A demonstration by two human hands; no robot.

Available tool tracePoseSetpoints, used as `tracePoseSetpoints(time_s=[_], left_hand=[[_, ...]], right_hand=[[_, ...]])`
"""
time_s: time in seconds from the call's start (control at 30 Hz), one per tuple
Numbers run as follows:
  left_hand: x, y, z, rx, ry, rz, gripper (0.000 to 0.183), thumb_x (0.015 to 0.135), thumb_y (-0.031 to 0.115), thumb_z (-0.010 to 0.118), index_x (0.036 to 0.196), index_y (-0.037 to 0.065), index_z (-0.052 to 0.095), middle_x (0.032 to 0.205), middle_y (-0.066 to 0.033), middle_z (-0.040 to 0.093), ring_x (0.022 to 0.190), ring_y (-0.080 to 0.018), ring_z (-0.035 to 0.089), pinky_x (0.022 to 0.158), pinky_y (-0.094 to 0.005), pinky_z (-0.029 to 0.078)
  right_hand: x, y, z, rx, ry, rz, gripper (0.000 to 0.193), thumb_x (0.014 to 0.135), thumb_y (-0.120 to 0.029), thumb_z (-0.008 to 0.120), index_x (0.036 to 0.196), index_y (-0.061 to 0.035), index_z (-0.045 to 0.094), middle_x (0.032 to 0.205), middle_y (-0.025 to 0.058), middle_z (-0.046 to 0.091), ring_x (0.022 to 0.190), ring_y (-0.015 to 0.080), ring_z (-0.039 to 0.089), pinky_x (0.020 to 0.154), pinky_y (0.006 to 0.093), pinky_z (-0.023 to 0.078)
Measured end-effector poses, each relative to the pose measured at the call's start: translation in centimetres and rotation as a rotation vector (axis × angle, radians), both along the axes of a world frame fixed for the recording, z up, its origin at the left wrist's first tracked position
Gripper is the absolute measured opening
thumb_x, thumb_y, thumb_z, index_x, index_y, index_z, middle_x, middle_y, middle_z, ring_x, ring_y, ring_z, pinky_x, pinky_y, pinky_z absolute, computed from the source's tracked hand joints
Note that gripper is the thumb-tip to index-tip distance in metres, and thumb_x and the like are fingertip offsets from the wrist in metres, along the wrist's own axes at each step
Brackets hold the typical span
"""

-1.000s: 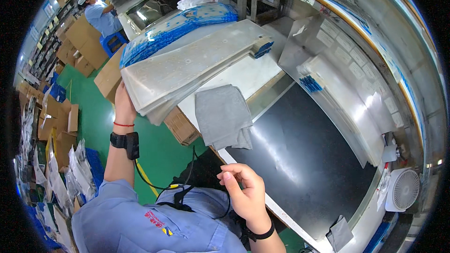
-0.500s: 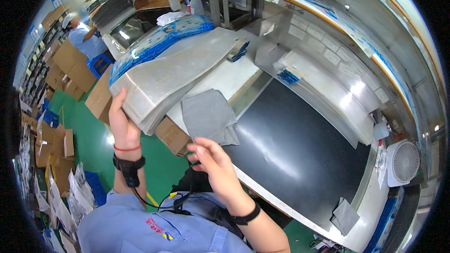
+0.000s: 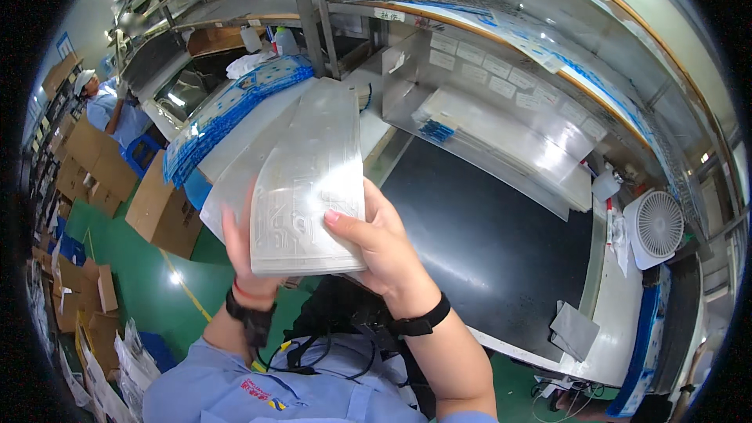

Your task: Inspecting and aligning flexible printed circuits (FPC) for keyboard assembly on a metal baseplate.

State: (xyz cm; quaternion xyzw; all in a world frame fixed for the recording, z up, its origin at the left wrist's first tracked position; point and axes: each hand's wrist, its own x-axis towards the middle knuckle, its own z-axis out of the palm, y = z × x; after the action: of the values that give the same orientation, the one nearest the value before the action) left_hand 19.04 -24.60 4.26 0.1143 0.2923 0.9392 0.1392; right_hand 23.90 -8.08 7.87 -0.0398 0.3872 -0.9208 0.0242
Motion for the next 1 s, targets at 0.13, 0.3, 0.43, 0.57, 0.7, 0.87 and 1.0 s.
tracePoseSetpoints(time_s=[0.13, 0.3, 0.43, 0.57, 0.7, 0.87, 1.0], left_hand=[[-7.2, 0.3, 2.7, -0.106, -0.165, -0.353, 0.076, 0.093, 0.059, 0.026, 0.129, -0.005, 0.044, 0.122, -0.0196, 0.056, 0.107, -0.0311, 0.057, 0.095, -0.0415, 0.045], [-9.1, 1.7, 1.7, -0.176, -0.23, -0.293, 0.051, 0.093, 0.038, 0.042, 0.116, -0.006, 0.053, 0.111, -0.0184, 0.062, 0.102, -0.0295, 0.059, 0.09, -0.0391, 0.048], [-5.7, 5.2, -1.1, -0.146, -0.162, -0.046, 0.039, 0.089, 0.02, 0.05, 0.119, -0.004, 0.05, 0.114, -0.0163, 0.059, 0.102, -0.028, 0.059, 0.089, -0.0382, 0.048], [-1.2, 7.6, -2.0, -0.112, 0.004, 0.025, 0.045, 0.088, 0.014, 0.049, 0.129, -0.001, 0.042, 0.125, -0.0133, 0.052, 0.117, -0.0276, 0.05, 0.101, -0.0411, 0.038], [-0.8, 7.9, -1.8, -0.019, 0.077, -0.143, 0.051, 0.089, 0.02, 0.05, 0.136, 0.003, 0.038, 0.134, -0.0112, 0.047, 0.125, -0.027, 0.043, 0.105, -0.043, 0.032], [-3.0, 7.7, 0.4, -0.01, -0.002, -0.426, 0.054, 0.091, 0.03, 0.048, 0.134, 0.0, 0.04, 0.133, -0.0129, 0.049, 0.123, -0.0285, 0.046, 0.104, -0.0455, 0.034], [-6.2, 7.8, -0.5, -0.269, 0.083, -0.616, 0.049, 0.093, 0.028, 0.051, 0.132, 0.0, 0.042, 0.129, -0.0126, 0.051, 0.118, -0.0248, 0.05, 0.101, -0.0398, 0.038]], right_hand=[[2.8, 1.4, 2.7, 0.096, 0.078, 0.033, 0.067, 0.077, -0.014, 0.073, 0.132, 0.0028, 0.039, 0.122, 0.0129, 0.055, 0.111, 0.0205, 0.055, 0.096, 0.0341, 0.044], [10.4, 3.9, 2.1, 0.021, -0.003, 0.07, 0.076, 0.079, -0.021, 0.067, 0.139, 0.0057, 0.03, 0.136, 0.0177, 0.044, 0.125, 0.0255, 0.045, 0.104, 0.0361, 0.035], [16.3, 6.4, -2.6, -0.305, -0.101, -0.322, 0.068, 0.084, -0.029, 0.056, 0.139, 0.0036, 0.031, 0.138, 0.0194, 0.042, 0.127, 0.032, 0.043, 0.107, 0.0408, 0.033], [18.9, 8.5, -7.3, -0.294, -0.296, -0.744, 0.054, 0.089, -0.022, 0.056, 0.134, 0.0014, 0.038, 0.127, 0.016, 0.05, 0.119, 0.0292, 0.048, 0.103, 0.041, 0.036], [20.3, 10.0, -6.7, 0.049, -0.367, -0.962, 0.048, 0.087, -0.001, 0.055, 0.132, 0.0002, 0.039, 0.116, 0.0136, 0.055, 0.109, 0.0221, 0.055, 0.096, 0.0352, 0.043], [22.2, 15.4, -4.2, 0.282, -0.353, -1.008, 0.05, 0.085, 0.004, 0.056, 0.132, -0.0011, 0.039, 0.116, 0.0135, 0.057, 0.103, 0.0191, 0.058, 0.092, 0.0327, 0.046], [22.2, 17.8, -2.1, 0.565, -0.164, -1.101, 0.05, 0.085, 0.001, 0.06, 0.13, -0.0018, 0.041, 0.119, 0.0156, 0.056, 0.105, 0.0185, 0.057, 0.093, 0.0324, 0.045]])
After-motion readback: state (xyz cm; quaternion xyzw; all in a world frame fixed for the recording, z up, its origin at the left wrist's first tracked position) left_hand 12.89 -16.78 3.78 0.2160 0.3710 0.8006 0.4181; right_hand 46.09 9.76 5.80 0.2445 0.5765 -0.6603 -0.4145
